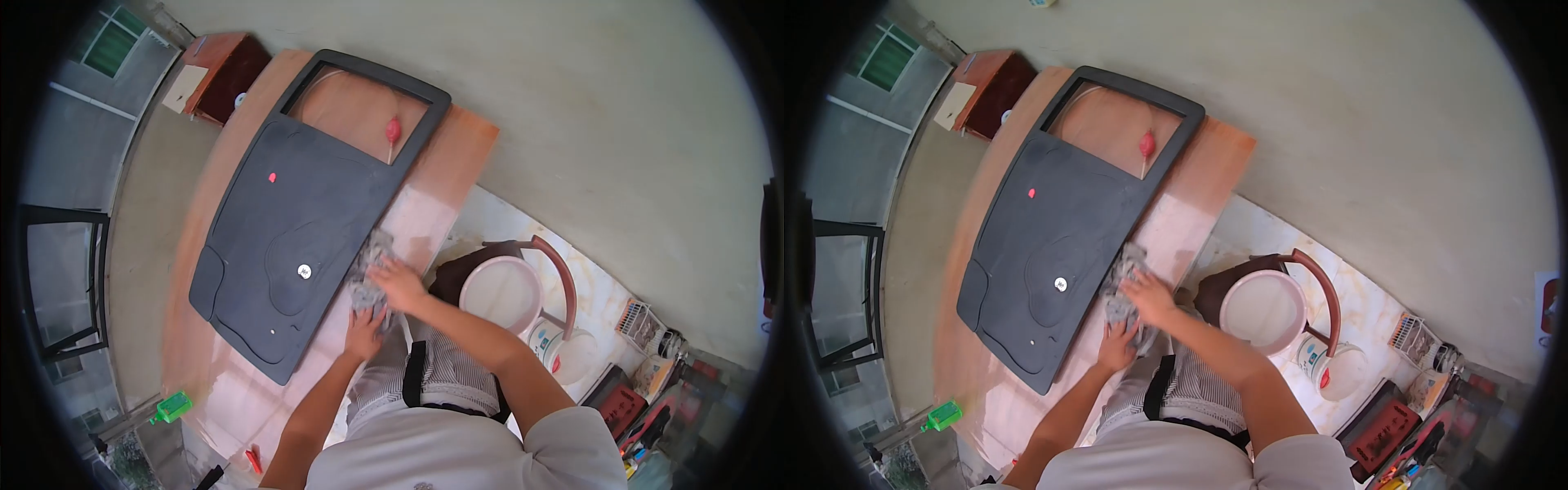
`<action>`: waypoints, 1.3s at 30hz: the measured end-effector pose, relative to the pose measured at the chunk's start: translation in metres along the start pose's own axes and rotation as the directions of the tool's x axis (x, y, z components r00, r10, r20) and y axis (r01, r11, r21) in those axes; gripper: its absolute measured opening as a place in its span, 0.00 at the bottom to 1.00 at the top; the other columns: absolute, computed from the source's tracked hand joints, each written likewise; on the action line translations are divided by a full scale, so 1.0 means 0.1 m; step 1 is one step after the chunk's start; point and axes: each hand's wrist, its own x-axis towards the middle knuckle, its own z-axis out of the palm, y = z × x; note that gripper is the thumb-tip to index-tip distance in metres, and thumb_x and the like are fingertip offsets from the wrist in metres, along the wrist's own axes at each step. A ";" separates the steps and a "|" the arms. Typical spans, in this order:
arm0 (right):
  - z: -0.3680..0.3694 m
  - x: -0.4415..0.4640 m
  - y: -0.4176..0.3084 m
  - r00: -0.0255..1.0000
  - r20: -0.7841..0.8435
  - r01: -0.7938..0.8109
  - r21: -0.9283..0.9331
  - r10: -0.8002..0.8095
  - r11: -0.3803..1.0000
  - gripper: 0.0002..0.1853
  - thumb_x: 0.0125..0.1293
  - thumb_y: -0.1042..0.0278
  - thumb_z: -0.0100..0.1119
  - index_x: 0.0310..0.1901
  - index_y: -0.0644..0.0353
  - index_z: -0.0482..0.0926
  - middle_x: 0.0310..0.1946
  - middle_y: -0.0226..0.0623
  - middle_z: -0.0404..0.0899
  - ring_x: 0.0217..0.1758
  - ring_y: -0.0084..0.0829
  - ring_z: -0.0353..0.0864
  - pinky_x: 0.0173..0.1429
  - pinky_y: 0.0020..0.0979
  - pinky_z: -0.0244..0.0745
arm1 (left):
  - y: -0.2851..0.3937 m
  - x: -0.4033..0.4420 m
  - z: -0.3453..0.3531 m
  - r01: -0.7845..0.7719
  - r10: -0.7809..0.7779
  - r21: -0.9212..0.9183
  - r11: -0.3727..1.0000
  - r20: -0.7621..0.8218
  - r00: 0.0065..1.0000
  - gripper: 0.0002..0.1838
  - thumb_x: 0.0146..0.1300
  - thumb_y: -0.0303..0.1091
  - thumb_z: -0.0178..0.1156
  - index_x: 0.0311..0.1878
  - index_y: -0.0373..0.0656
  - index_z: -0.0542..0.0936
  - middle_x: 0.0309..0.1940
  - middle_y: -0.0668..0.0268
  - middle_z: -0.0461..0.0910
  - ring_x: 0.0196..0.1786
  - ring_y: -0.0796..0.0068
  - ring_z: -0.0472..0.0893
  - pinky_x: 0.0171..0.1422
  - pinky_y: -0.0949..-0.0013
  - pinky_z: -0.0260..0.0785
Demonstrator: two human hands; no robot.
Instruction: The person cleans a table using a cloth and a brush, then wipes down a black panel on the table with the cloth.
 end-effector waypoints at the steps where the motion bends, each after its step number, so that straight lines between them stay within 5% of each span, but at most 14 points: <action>1: -0.12 0.03 0.20 0.998 -0.005 -0.061 -0.052 0.060 0.997 0.39 0.47 0.72 0.66 0.67 0.53 0.70 0.70 0.32 0.67 0.77 0.44 0.56 0.77 0.48 0.52 | 0.01 0.23 -0.03 -0.048 0.048 0.012 0.999 -0.021 0.999 0.44 0.53 0.40 0.62 0.76 0.58 0.59 0.73 0.51 0.58 0.76 0.51 0.57 0.80 0.41 0.36; 4: -0.55 0.20 0.81 0.965 -0.107 -0.256 -0.176 0.240 0.951 0.40 0.48 0.71 0.67 0.68 0.50 0.69 0.71 0.30 0.66 0.78 0.43 0.55 0.79 0.47 0.50 | 0.38 1.03 -0.37 -0.051 0.051 0.008 0.999 -0.045 0.998 0.40 0.58 0.43 0.58 0.76 0.57 0.60 0.75 0.50 0.56 0.79 0.55 0.52 0.81 0.45 0.32; 9: -0.89 0.46 1.07 0.890 -0.150 -0.440 -0.039 0.430 0.897 0.39 0.50 0.74 0.63 0.69 0.52 0.68 0.71 0.34 0.65 0.78 0.46 0.54 0.78 0.49 0.50 | 0.80 1.59 -0.81 0.038 -0.038 -0.005 0.999 0.038 0.999 0.39 0.60 0.51 0.59 0.75 0.55 0.63 0.77 0.51 0.52 0.79 0.56 0.52 0.80 0.44 0.37; 14: -0.56 0.21 0.58 0.938 -0.103 -0.340 -0.070 0.332 0.938 0.37 0.50 0.70 0.63 0.66 0.60 0.70 0.72 0.40 0.64 0.77 0.56 0.53 0.78 0.52 0.49 | 0.45 0.95 -0.38 -0.019 0.023 0.071 0.997 -0.063 0.998 0.38 0.59 0.51 0.61 0.73 0.55 0.65 0.78 0.52 0.51 0.79 0.59 0.52 0.79 0.40 0.40; 20: -0.05 -0.15 -0.36 0.957 0.049 -0.277 -0.141 0.286 0.950 0.40 0.56 0.61 0.62 0.70 0.64 0.62 0.73 0.49 0.57 0.77 0.61 0.48 0.77 0.58 0.44 | 0.21 -0.08 0.01 0.102 -0.101 0.042 0.994 -0.013 0.995 0.37 0.56 0.39 0.61 0.72 0.54 0.65 0.77 0.52 0.51 0.79 0.56 0.53 0.77 0.35 0.39; 26: 0.26 -0.38 -0.55 0.940 -0.218 -0.280 -0.055 0.262 0.959 0.45 0.55 0.61 0.64 0.73 0.66 0.56 0.74 0.53 0.53 0.77 0.64 0.44 0.77 0.59 0.41 | 0.11 -0.23 0.16 0.118 -0.118 0.055 0.991 -0.007 0.993 0.38 0.55 0.31 0.58 0.73 0.58 0.64 0.77 0.56 0.52 0.80 0.59 0.51 0.80 0.38 0.34; 31: 0.27 -0.58 -0.63 0.980 -0.067 -0.197 -0.314 0.185 0.929 0.47 0.61 0.59 0.60 0.76 0.62 0.46 0.77 0.53 0.42 0.79 0.63 0.38 0.78 0.59 0.36 | 0.07 -0.14 0.18 0.086 -0.085 0.035 0.996 -0.027 0.996 0.38 0.56 0.31 0.58 0.73 0.59 0.63 0.77 0.56 0.54 0.80 0.58 0.52 0.78 0.32 0.34; 39: 0.12 -0.35 -0.50 0.885 0.195 -0.380 -0.226 0.424 0.897 0.50 0.64 0.53 0.60 0.78 0.49 0.37 0.80 0.44 0.34 0.81 0.53 0.33 0.80 0.53 0.37 | 0.20 -0.23 0.03 0.097 -0.096 0.062 0.993 -0.020 0.995 0.40 0.57 0.36 0.59 0.75 0.61 0.60 0.79 0.58 0.48 0.80 0.57 0.51 0.76 0.30 0.35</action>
